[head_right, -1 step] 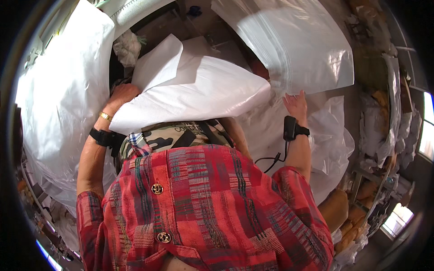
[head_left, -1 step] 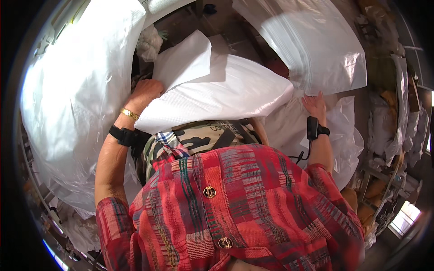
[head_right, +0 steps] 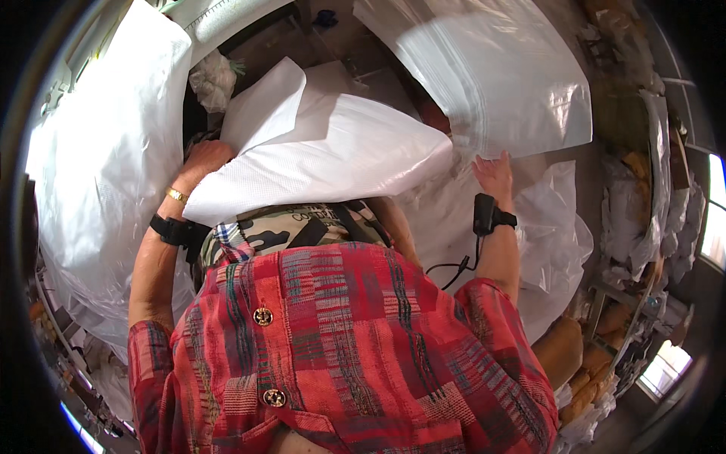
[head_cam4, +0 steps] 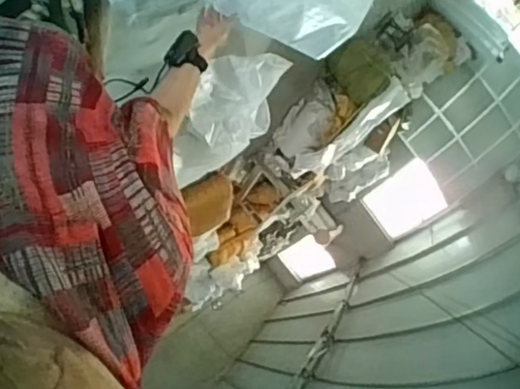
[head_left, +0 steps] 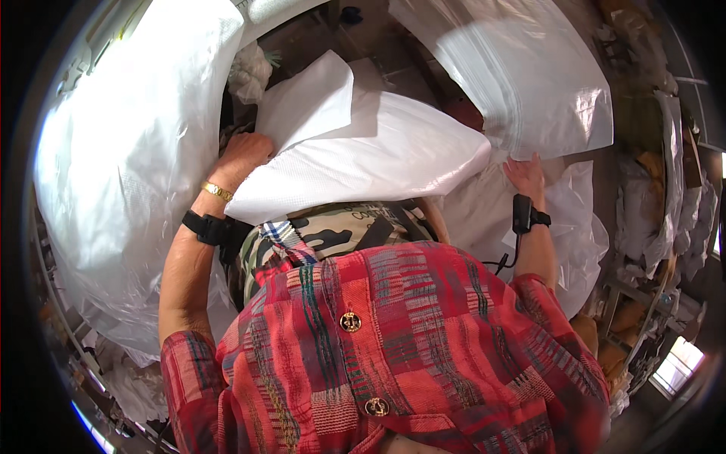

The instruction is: Sewing together large plastic sheets using an industrial sewing machine.

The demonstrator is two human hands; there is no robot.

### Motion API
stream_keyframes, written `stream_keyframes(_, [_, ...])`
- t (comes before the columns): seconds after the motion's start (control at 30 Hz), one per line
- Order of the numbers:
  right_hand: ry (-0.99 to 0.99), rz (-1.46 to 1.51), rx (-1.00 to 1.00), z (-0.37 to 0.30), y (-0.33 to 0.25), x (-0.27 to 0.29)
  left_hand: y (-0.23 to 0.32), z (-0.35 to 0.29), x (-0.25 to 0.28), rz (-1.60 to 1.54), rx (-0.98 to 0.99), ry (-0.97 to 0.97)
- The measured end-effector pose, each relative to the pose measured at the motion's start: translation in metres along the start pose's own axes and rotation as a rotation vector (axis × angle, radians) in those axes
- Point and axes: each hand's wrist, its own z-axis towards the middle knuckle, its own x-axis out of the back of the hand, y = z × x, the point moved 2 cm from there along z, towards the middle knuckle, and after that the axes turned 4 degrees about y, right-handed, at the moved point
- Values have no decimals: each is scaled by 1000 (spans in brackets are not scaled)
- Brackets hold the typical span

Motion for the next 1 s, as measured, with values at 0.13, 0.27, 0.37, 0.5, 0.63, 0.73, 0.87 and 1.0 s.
stream_keyframes(0.13, [14, 234, -153, 25, 11, -5, 0, -1, -2, 6, 18, -19])
stream_keyframes(0.27, [100, 324, -80, 29, 16, -16, 4, -2, -1, -11, 15, 87])
stream_keyframes(0.37, [102, 332, -43, 26, 19, -26, 3, 1, -2, 14, 57, 1])
stream_keyframes(0.5, [43, 422, 35, 26, 20, -33, 1, 3, -2, 28, 51, -45])
stream_keyframes(0.63, [120, 504, 11, 32, 22, -31, 4, -2, -2, -20, 26, 108])
stream_keyframes(0.73, [126, 511, 42, 35, 25, -30, 7, -4, -2, -25, 21, 89])
stream_keyframes(0.87, [156, 578, -11, 32, 27, -29, 8, -2, 2, -19, 49, 54])
stream_keyframes(1.0, [268, 668, -98, 23, 23, -26, 10, -3, 5, -19, 60, 33])
